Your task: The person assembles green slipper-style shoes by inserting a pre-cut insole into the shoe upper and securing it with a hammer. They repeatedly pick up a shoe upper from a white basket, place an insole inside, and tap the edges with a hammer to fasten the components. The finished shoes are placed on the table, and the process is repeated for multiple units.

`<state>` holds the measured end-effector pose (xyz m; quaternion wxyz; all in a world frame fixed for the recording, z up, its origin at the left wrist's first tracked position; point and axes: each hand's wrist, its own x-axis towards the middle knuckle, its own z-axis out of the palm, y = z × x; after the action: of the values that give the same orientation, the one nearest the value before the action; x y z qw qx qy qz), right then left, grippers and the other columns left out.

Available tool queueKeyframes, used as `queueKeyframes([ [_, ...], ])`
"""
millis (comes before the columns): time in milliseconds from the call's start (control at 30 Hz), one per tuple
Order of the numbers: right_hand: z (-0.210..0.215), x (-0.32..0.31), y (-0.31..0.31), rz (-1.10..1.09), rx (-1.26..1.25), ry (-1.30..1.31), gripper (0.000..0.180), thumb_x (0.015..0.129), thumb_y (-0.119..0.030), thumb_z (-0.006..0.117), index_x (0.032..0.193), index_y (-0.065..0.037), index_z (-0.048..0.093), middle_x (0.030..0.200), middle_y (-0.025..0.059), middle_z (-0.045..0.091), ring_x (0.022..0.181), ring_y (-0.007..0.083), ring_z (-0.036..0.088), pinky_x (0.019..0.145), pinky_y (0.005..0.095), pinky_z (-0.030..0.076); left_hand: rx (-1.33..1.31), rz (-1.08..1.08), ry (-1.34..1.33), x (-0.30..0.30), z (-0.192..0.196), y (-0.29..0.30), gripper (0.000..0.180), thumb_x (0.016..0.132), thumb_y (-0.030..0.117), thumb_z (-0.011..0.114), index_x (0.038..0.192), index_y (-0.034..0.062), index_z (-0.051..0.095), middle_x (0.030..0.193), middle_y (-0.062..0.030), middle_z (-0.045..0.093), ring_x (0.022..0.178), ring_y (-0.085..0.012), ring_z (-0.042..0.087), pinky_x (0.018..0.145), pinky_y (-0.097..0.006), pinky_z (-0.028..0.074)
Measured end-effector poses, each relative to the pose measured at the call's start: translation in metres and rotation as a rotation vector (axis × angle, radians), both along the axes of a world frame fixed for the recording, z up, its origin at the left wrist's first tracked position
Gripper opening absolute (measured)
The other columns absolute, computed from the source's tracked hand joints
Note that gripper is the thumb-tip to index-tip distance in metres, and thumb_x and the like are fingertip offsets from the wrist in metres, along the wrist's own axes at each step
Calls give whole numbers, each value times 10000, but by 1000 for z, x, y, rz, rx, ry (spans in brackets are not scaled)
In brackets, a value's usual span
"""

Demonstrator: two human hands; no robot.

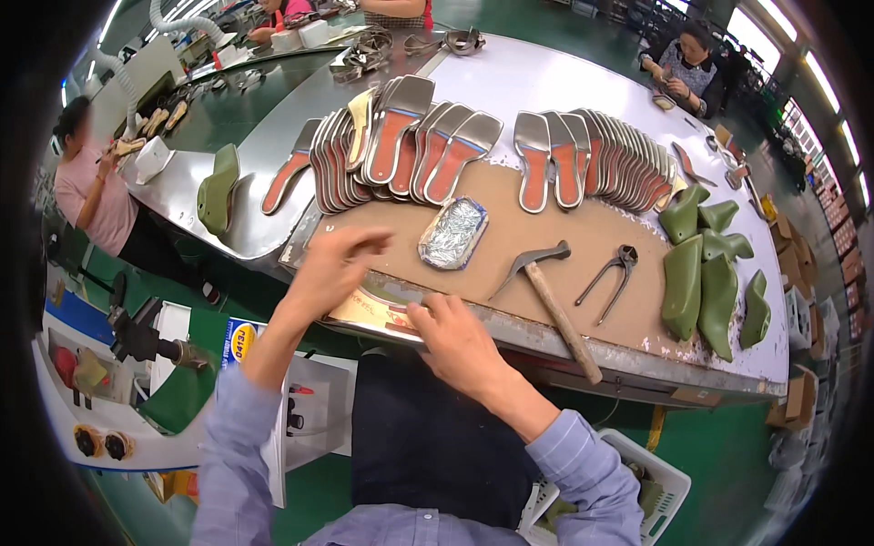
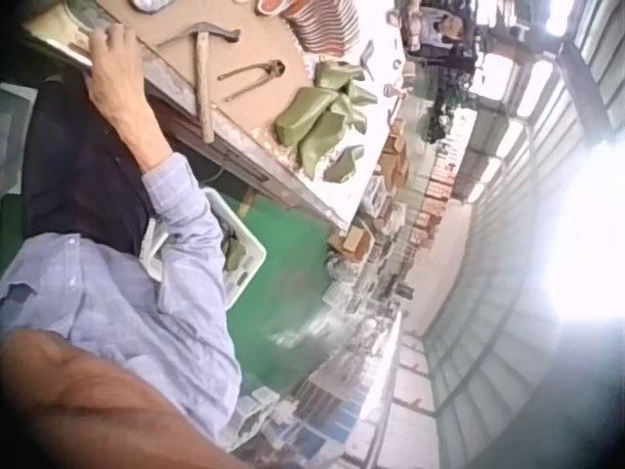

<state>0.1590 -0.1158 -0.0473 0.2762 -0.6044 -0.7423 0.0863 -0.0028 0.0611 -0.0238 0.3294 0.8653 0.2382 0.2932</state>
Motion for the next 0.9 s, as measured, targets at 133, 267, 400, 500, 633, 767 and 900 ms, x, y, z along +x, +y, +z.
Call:
queueKeyframes([
  [133, -2, -6, -2, -19, 15, 12, 612, 696, -20, 781, 1246, -5, 513, 1179, 186, 538, 1070, 373, 545, 898, 454, 497, 253, -128, 440, 101, -17, 30, 248, 794, 134, 695, 1018, 45, 754, 930, -177, 727, 900, -354, 702, 830, -423, 554],
  [267, -5, -7, -1, -27, 47, 41, 604, 688, -15, 777, 1235, -5, 520, 1164, 184, 534, 1047, 369, 547, 887, 452, 498, 482, -12, 700, 141, -35, 37, 156, 760, 189, 728, 877, 101, 780, 817, -147, 726, 838, -328, 710, 777, -424, 556],
  [400, -10, -4, -2, -37, 68, 38, 604, 672, 7, 757, 1227, 4, 520, 1153, 186, 532, 1032, 363, 546, 880, 444, 497, 337, -38, 583, 137, -31, 36, 108, 759, 197, 735, 828, 123, 773, 790, -121, 726, 804, -312, 713, 762, -422, 555],
  [500, -13, -4, -2, -39, 110, 40, 605, 664, 15, 743, 1226, 8, 520, 1141, 186, 534, 1022, 357, 546, 877, 439, 496, 240, -59, 455, 131, -27, 37, 111, 784, 207, 726, 840, 123, 771, 801, -115, 730, 791, -305, 712, 757, -414, 554],
  [633, -15, -5, -2, -40, 122, 35, 599, 666, 16, 735, 1227, 5, 525, 1127, 182, 541, 1019, 357, 547, 874, 440, 496, 176, -95, 314, 128, -23, 37, 171, 830, 227, 706, 923, 100, 772, 824, -132, 731, 790, -299, 710, 745, -403, 552],
  [767, -12, -6, -3, -44, 111, 49, 601, 683, -5, 753, 1244, -16, 537, 1147, 178, 550, 1025, 356, 559, 877, 445, 499, 137, -115, 199, 121, -19, 35, 214, 873, 186, 679, 1025, 53, 749, 791, -131, 723, 722, -253, 702, 696, -366, 543],
  [900, -12, -1, -10, -73, 99, 105, 620, 709, -45, 776, 1282, -33, 541, 1228, 183, 546, 1079, 357, 569, 905, 449, 504, 23, -172, 90, 85, 24, 0, 220, 927, 98, 635, 1108, -4, 704, 864, -147, 713, 734, -187, 671, 702, -323, 525],
])
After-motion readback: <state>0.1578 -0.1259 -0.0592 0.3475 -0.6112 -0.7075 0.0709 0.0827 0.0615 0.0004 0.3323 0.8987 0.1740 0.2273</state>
